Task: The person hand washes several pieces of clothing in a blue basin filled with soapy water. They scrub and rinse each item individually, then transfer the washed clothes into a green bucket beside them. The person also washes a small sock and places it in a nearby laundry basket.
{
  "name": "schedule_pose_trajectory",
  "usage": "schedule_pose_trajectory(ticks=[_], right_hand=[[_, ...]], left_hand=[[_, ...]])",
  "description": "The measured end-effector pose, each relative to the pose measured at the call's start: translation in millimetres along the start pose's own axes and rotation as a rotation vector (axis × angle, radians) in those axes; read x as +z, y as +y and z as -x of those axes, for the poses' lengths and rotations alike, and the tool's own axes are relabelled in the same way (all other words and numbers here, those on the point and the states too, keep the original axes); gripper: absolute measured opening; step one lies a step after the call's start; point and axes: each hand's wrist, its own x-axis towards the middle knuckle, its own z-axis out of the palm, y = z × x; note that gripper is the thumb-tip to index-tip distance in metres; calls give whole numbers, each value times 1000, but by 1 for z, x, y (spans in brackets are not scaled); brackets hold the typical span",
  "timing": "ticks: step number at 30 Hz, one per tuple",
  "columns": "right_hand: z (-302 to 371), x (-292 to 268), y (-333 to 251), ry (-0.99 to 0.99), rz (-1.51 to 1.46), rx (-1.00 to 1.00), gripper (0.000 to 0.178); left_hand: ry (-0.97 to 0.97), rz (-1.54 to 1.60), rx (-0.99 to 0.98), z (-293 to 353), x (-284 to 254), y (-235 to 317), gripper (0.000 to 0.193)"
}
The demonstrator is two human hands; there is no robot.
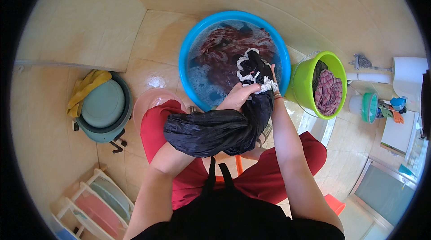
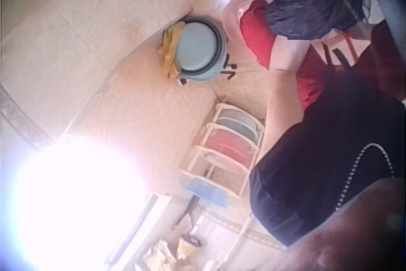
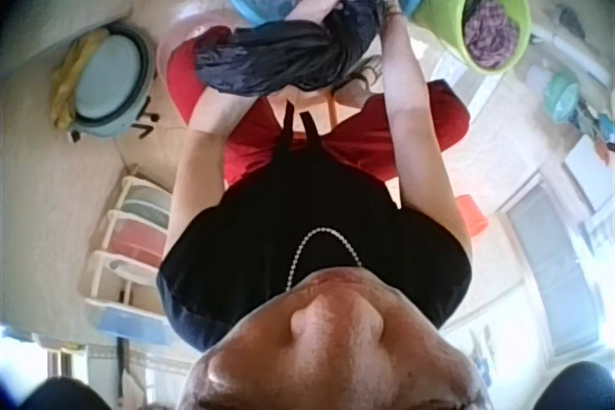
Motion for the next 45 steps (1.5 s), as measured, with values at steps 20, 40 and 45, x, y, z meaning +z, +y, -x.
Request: schedule_pose_trajectory(ticks=[20,40,45], right_hand=[[-16,59,-83,190,354,-52,34],[90,167,-29,392,1605,-705,6],[113,200,-23,220,1908,-772,6]], left_hand=[[83,181,-444,11,-12,1,24],[-206,-418,1024,-53,-37,-52,39],[-241,516,-143,-40,-4,-24,40]])
